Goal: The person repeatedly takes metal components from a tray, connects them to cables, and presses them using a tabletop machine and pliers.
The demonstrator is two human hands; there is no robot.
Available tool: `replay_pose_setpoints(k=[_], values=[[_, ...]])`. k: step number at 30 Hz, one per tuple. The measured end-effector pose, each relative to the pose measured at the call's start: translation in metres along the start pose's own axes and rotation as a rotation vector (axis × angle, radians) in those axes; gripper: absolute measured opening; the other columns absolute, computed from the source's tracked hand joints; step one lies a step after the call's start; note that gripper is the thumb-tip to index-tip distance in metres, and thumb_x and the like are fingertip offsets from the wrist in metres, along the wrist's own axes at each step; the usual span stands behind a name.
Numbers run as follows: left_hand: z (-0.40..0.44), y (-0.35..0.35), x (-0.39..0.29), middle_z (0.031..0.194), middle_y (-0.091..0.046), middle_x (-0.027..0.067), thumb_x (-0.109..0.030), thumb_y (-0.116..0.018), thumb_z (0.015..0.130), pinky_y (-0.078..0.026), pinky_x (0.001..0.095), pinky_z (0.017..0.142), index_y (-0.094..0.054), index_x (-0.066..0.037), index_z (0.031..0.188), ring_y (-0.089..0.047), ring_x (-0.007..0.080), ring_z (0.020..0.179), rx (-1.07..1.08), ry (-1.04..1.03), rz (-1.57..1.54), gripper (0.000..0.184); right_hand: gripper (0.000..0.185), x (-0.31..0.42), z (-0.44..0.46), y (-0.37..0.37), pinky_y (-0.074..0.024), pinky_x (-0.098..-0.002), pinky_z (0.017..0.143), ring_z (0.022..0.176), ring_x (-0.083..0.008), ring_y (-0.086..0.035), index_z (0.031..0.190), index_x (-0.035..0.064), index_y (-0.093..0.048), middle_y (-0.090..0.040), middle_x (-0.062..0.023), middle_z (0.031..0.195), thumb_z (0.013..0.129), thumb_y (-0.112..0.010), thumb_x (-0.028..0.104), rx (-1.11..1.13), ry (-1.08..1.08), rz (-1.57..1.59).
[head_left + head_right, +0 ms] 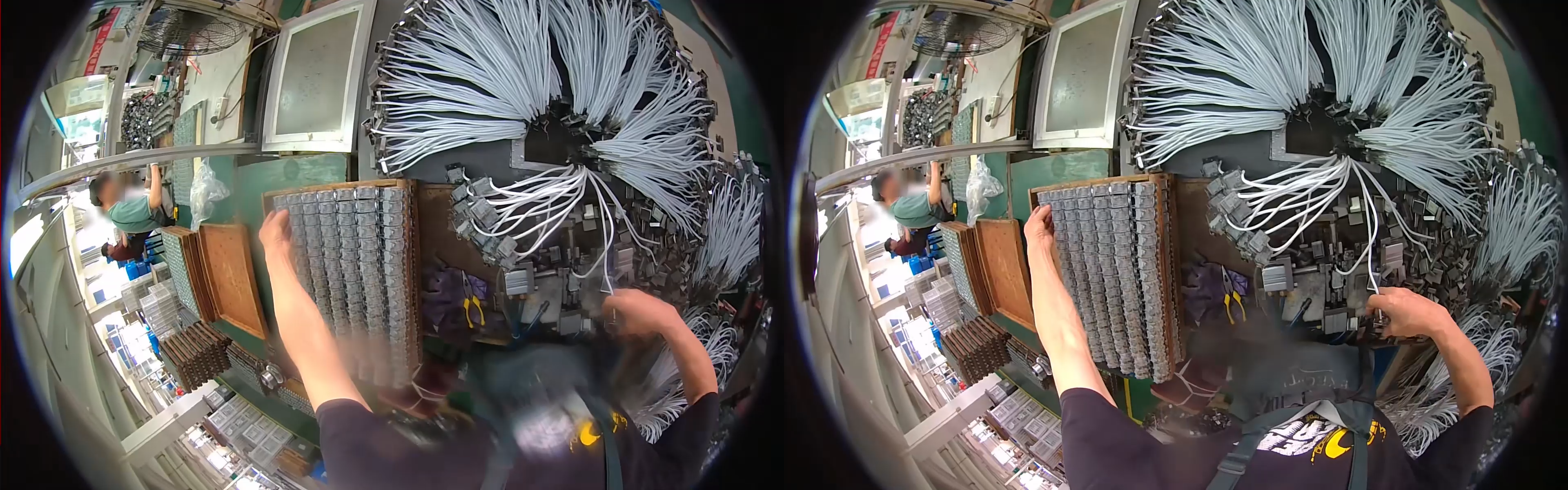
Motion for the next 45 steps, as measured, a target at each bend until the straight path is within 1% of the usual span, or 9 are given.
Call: replay_pose_setpoints(k=[6,10,17,19,24,29,34,40,45], values=[[0.008,0.013,-0.002,0.113,-0.071,0.0121,-0.004,-0.081,0.079,-0.054,0.0344,0.084,-0.053,0.006,0.14,-0.069,0.0235,0.097,-0.037,-0.026,0.054,0.068,0.041,0.012,0.01,0.01,-0.0552,-0.0462,0.081,0.093,-0.0384,-0.068,0.103,0.0036,-0.07,-0.071,-0.0174,0.096,0.064,-0.081,0.011,0.058,0.019,-0.182],[-0.027,0.009,-0.026,0.08,-0.068,0.0018,0.005,-0.082,0.073,-0.048,0.0253,0.056,-0.069,0.002,0.103,-0.06,0.0111,0.065,-0.138,-0.234,0.074,0.033,0.042,0.0,0.007,0.003,-0.0544,-0.0479,0.077,0.09,-0.0392,-0.069,0.103,0.0042,-0.07,-0.071,-0.0188,0.088,0.065,-0.083,0.016,0.021,0.063,-0.212],[-0.283,-0.145,-0.061,0.102,-0.07,0.0086,0.006,-0.077,0.073,-0.057,0.0312,0.084,-0.07,-0.003,0.112,-0.067,0.017,0.092,0.386,-0.643,-0.004,0.041,0.041,0.0,-0.001,0.003,-0.0546,-0.0457,0.075,0.086,-0.0359,-0.071,0.104,0.006,-0.071,-0.074,-0.0138,0.086,0.067,-0.084,0.018,-0.017,0.133,-0.086],[-0.376,-0.21,-0.037,0.104,-0.069,0.0063,-0.002,-0.079,0.07,-0.055,0.0308,0.084,-0.071,-0.009,0.111,-0.066,0.0176,0.097,0.511,-1.172,0.488,0.043,0.043,-0.005,-0.006,0.007,-0.055,-0.0438,0.073,0.084,-0.0332,-0.071,0.105,0.0061,-0.071,-0.075,-0.0127,0.085,0.067,-0.086,0.018,0.005,0.165,0.016],[-0.516,-0.32,0.108,0.119,-0.068,0.0119,-0.008,-0.077,0.058,-0.048,0.0425,0.101,-0.07,-0.004,0.108,-0.061,0.0323,0.114,1.232,-0.988,0.435,0.051,0.043,-0.027,-0.025,0.017,-0.0551,-0.0391,0.07,0.081,-0.0266,-0.072,0.099,0.0032,-0.074,-0.075,-0.0118,0.082,0.062,-0.089,0.018,0.024,0.159,0.077],[-0.531,-0.343,0.136,0.126,-0.068,0.0119,-0.014,-0.079,0.062,-0.049,0.0425,0.103,-0.069,-0.002,0.113,-0.062,0.0309,0.118,1.365,-0.721,0.411,0.054,0.045,-0.054,-0.031,0.014,-0.0553,-0.0371,0.07,0.08,-0.0255,-0.073,0.096,0.0015,-0.075,-0.076,-0.0115,0.084,0.059,-0.092,0.021,-0.005,0.212,0.073],[-0.489,-0.292,0.052,0.129,-0.067,0.0146,-0.02,-0.085,0.059,-0.051,0.0392,0.102,-0.071,-0.001,0.116,-0.064,0.0275,0.118,1.119,-0.796,0.742,0.062,0.044,-0.035,-0.029,0.013,-0.0556,-0.0358,0.067,0.078,-0.0251,-0.074,0.099,-0.0001,-0.074,-0.076,-0.0133,0.085,0.064,-0.09,0.022,-0.059,0.346,0.123],[-0.489,-0.271,0.05,0.128,-0.067,0.0136,-0.011,-0.073,0.061,-0.023,0.053,0.123,-0.061,-0.002,0.111,-0.052,0.0345,0.135,0.969,-1.1,1.002,0.052,0.04,0.006,-0.014,-0.011,-0.0553,-0.0374,0.067,0.078,-0.0279,-0.073,0.095,0.0009,-0.068,-0.075,-0.0123,0.083,0.069,-0.087,0.024,-0.452,0.439,0.181],[-0.465,-0.269,0.072,0.107,-0.072,0.0103,-0.009,-0.075,0.061,-0.039,0.0451,0.112,-0.062,-0.003,0.118,-0.063,0.0286,0.118,0.9,-1.262,1.111,0.059,0.037,0.006,0.003,-0.028,-0.0535,-0.0401,0.068,0.076,-0.0293,-0.071,0.091,0.0033,-0.065,-0.073,-0.0101,0.079,0.07,-0.086,0.024,-0.608,0.433,0.113]])
Point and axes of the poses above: each hand's wrist, its own z-axis towards the middle knuckle, its own y-axis out of the back of the hand, x = y × z, the point moved 1 cm from there along z, towards the middle knuckle
